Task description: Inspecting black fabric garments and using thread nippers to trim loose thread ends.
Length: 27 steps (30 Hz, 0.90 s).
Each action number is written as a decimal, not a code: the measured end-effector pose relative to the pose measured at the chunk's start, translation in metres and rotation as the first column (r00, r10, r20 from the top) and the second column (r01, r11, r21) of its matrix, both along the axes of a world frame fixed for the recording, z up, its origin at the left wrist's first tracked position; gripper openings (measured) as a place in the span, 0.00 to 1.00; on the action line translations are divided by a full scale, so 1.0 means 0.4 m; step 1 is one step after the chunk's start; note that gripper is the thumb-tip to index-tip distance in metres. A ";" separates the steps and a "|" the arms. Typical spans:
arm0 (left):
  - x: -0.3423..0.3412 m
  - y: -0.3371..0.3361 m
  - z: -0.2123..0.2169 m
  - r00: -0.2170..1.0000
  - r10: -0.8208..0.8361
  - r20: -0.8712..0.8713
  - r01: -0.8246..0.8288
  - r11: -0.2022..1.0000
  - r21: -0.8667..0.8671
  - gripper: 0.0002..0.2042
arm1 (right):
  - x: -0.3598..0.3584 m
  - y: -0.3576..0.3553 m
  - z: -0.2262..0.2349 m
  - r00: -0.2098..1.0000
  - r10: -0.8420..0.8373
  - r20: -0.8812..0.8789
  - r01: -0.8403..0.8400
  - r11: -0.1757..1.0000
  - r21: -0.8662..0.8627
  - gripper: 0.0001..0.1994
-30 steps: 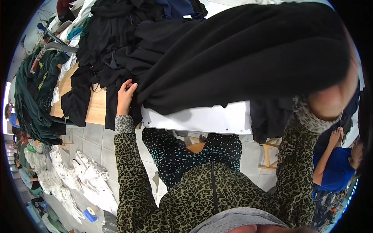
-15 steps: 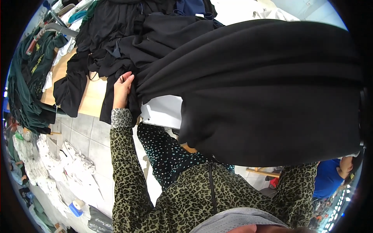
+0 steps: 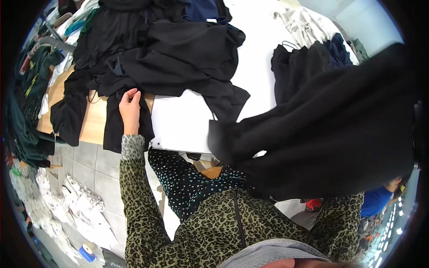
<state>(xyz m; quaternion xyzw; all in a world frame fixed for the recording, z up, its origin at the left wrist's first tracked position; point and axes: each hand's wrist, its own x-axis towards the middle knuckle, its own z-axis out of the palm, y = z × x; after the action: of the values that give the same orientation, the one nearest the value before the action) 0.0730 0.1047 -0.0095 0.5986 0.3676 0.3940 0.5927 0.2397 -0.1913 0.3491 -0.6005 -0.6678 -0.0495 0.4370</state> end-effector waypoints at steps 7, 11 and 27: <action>-0.009 -0.233 0.201 0.965 -0.250 0.082 0.236 0.961 0.142 0.09 | -0.027 -0.069 -0.068 0.845 -0.214 -0.490 -0.031 0.896 -0.443 0.07; 0.000 -0.335 0.322 0.687 -0.707 0.170 0.706 0.704 0.076 0.23 | 0.026 -0.045 -0.282 0.899 -0.102 -0.425 -0.301 0.560 -0.772 0.09; 0.079 -0.414 0.315 -0.042 -0.973 -0.225 0.971 0.014 -0.240 0.10 | 0.114 -0.331 -0.510 0.663 -0.294 -0.689 -0.556 0.424 -0.715 0.17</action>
<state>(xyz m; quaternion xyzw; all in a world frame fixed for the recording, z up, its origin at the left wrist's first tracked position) 0.1047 -0.0608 0.1166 0.7358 -0.0654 -0.2448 0.6280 0.2853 -0.3237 0.1450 -0.6381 -0.3996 0.5962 0.2787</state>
